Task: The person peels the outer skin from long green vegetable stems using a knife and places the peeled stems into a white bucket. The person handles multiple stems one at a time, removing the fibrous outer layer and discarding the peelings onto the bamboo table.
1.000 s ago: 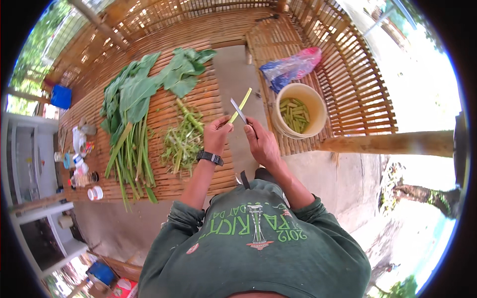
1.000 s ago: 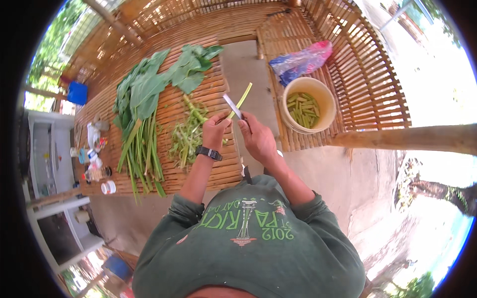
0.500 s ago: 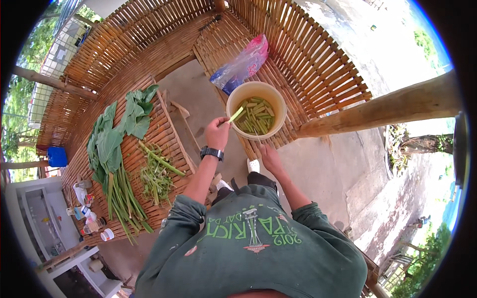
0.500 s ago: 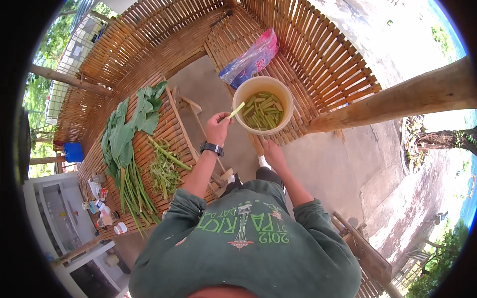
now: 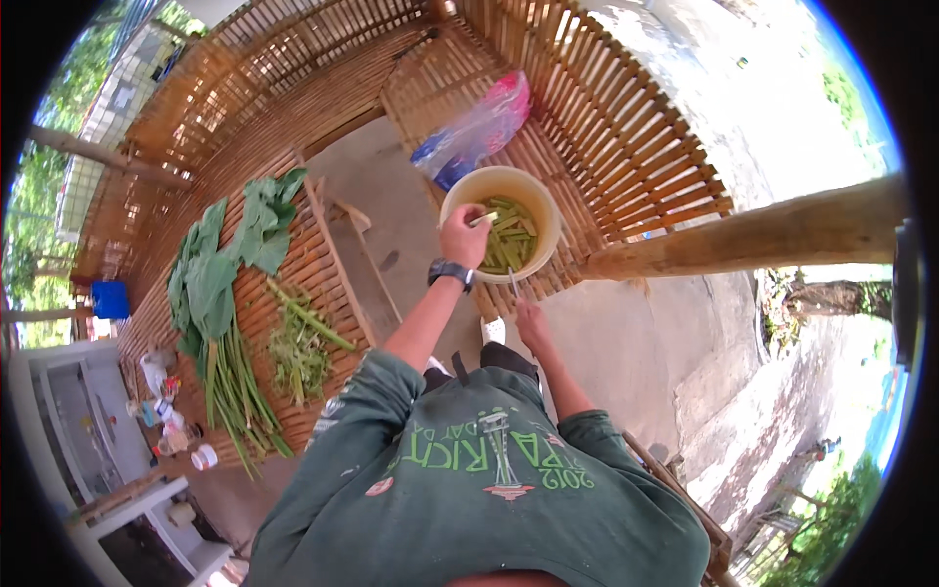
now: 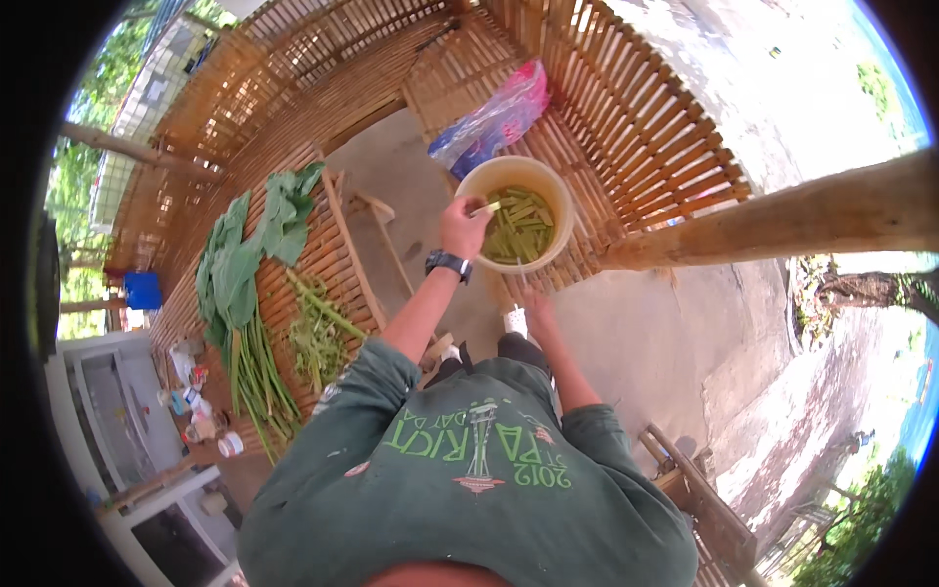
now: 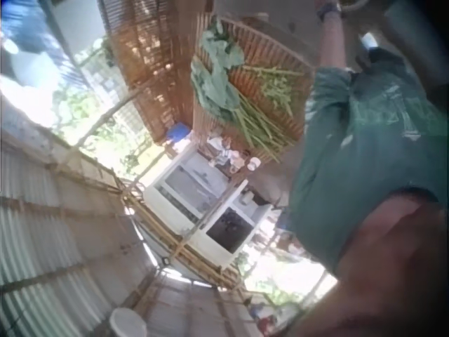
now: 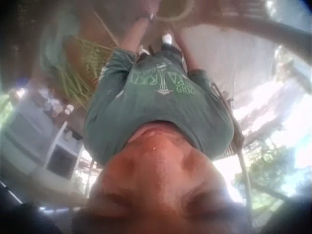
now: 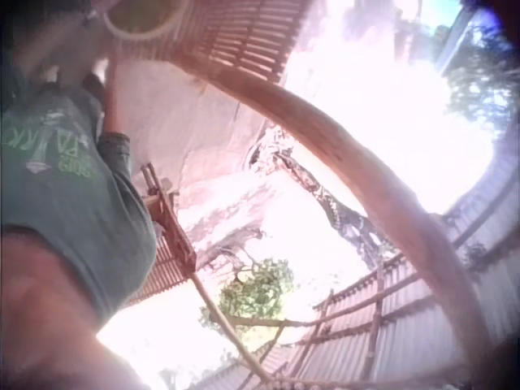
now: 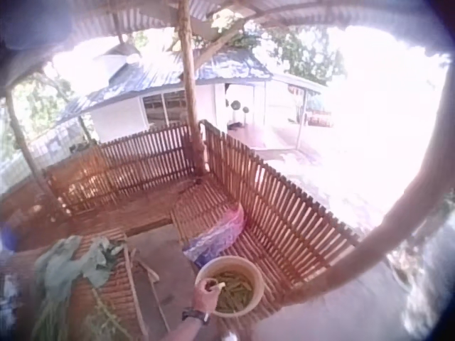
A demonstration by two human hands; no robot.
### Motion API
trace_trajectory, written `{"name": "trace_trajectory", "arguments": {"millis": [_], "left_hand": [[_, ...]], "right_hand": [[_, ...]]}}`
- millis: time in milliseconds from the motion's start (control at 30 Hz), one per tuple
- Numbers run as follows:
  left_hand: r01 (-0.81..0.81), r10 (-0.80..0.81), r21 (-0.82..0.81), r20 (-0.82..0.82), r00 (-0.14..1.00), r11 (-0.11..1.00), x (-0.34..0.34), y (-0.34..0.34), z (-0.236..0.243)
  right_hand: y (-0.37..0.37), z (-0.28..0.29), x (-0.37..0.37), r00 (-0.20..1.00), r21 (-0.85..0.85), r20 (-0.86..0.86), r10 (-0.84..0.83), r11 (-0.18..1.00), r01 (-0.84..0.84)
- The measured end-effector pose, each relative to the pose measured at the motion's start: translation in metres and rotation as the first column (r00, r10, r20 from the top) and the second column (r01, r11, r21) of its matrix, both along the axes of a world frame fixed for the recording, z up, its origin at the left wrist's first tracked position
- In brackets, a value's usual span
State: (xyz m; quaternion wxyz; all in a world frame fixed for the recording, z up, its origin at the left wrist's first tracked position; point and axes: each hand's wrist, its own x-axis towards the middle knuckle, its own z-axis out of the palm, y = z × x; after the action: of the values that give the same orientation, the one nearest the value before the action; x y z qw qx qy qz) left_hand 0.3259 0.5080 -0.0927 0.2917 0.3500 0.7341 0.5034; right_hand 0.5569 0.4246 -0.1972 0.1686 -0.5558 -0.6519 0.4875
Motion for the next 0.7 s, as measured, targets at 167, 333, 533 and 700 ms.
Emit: {"name": "trace_trajectory", "arguments": {"millis": [167,333,533,700], "left_hand": [[-0.002,-0.001,-0.015,-0.193,0.981,1.0,-0.003,-0.019,-0.006],[-0.258,0.094,-0.289,-0.479,0.873,0.922,-0.077,-0.141,-0.037],[-0.623,0.268,-0.492,-0.611,0.745,0.608,-0.166,-0.301,-0.049],[-0.684,0.667,-0.303,-0.175,0.724,0.664,-0.186,-0.34,-0.075]], "right_hand": [[-0.05,-0.039,0.053,0.983,-0.21,0.184,-0.016,0.976,0.056],[-0.028,-0.048,0.038,0.975,-0.004,0.212,0.062,0.998,-0.062],[-0.019,0.031,-0.072,0.956,0.097,0.071,0.286,0.952,-0.292],[-0.057,0.058,-0.165,0.916,0.051,-0.008,0.402,0.915,-0.401]]}}
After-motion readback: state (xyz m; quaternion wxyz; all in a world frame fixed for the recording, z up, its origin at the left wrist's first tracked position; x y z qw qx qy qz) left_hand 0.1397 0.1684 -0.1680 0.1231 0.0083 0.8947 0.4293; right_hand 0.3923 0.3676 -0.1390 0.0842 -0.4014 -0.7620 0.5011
